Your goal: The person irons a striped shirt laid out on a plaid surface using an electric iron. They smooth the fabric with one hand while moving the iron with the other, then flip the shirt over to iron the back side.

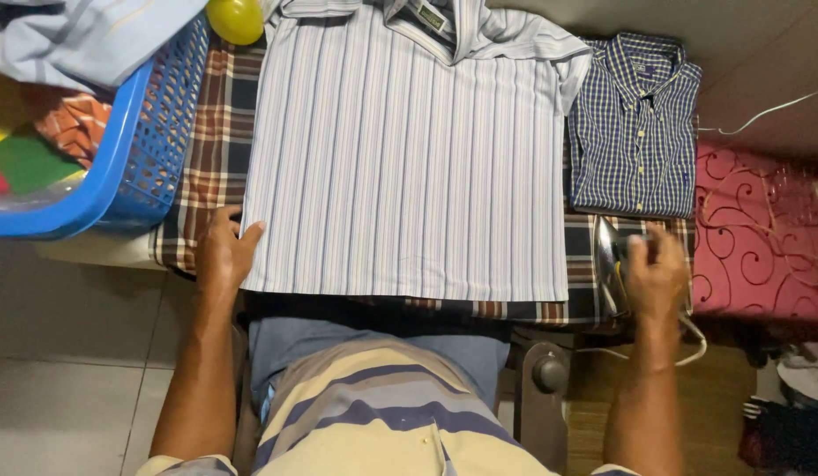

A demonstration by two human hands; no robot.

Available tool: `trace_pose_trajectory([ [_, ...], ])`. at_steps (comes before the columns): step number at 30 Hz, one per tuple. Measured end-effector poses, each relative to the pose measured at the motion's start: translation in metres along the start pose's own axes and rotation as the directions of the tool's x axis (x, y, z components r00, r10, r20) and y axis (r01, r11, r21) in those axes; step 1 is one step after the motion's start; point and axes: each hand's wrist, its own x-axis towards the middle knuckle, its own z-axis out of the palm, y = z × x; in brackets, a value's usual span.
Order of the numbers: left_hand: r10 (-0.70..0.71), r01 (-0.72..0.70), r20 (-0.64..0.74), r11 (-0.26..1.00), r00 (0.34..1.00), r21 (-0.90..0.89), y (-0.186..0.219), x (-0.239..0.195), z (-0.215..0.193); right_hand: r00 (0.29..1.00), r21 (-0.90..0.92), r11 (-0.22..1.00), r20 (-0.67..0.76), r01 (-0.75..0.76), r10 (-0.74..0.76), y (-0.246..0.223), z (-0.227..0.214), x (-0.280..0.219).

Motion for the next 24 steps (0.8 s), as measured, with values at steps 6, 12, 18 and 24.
trace_pose_trajectory([
  [6, -0.008, 0.011, 0.065, 0.999, 0.998, -0.052, -0.002, -0.006, -0.001, 0.981, -0.213, 0.963, 0.062, -0.167, 0.184, 0.077, 0.145, -0.028],
  [12, -0.006, 0.023, 0.096, 0.982, 0.995, -0.186, 0.002, -0.007, -0.007, 0.938, 0.024, 0.940, 0.071, -0.341, 0.338, 0.020, 0.138, -0.033],
  [18, 0.021, -0.006, 0.057, 0.968, 0.998, -0.250, -0.006, 0.001, -0.011, 0.900, 0.241, 0.873, 0.216, -0.424, 0.378, 0.053, 0.150, -0.025],
  [24, 0.084, -0.068, 0.051, 0.963, 0.995, -0.262, 0.012, -0.017, -0.045, 0.856, 0.362, 0.783, 0.318, -0.506, 0.407, 0.086, 0.124, -0.029],
])
